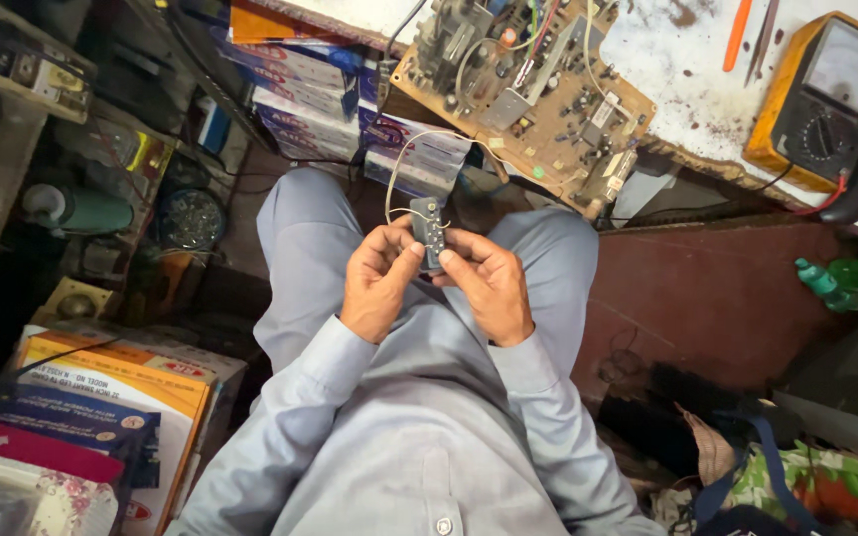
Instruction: The person sits on the floor and works on a circuit board, using a magnifying glass to inspect it and a soldering iron to work on a small component. They handle wires and a small circuit board throughout the task.
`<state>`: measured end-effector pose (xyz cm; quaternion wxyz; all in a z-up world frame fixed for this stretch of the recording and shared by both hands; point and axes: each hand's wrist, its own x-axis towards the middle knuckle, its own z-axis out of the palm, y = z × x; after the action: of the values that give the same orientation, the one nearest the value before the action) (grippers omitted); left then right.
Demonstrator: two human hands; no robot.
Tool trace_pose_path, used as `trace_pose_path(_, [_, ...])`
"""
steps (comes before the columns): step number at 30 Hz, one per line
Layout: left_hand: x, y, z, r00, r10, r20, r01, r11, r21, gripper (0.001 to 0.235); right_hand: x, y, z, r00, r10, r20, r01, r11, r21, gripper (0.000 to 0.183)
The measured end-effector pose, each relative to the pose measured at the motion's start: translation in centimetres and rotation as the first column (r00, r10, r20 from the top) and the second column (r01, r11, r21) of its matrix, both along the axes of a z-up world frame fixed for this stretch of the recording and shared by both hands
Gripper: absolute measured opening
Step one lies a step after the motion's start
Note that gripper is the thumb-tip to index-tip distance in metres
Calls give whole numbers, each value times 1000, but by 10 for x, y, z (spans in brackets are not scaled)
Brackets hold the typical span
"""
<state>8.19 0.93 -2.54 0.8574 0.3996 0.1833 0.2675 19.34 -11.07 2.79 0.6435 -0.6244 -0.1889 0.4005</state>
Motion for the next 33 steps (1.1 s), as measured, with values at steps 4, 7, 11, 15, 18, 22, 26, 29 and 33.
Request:
trace_pose_path(4, [1,4,0,997,-78,-18,78,997,19,5,1,0,5,1000,-1,19,2,999,-47,38])
trace_pose_path(7, [3,4,2,992,-127,8,127,990,-67,5,2,0,7,997,-10,72,14,998,-65,37])
trace_pose_path(11, [7,2,5,987,-158,-27,152,977,-150,6,4,0,9,952,-6,306,68,979,-194,31])
trace_pose_path(15, [12,-1,5,984,-164,-73,147,970,-194,5,4,0,5,948,-42,317,119,967,-227,22])
trace_pose_path(18, [15,-3,2,989,-147,0,141,949,-282,4,3,1,1,955,-83,286,154,960,-235,22])
trace_pose_path(22, [16,-4,-4,993,-114,35,119,935,-333,3,4,3,-4,947,-70,315,165,944,-285,23])
trace_pose_path(26, [17,-5,-7,994,-111,20,110,923,-369,4,5,4,-5,947,-72,312,168,941,-295,25])
trace_pose_path(29, [17,-5,-7,993,-116,-7,103,907,-409,6,4,5,-5,950,-86,300,177,940,-292,26])
trace_pose_path(33, [18,-4,-6,993,-108,45,117,890,-440,7,5,3,-3,959,-122,257,182,957,-225,28])
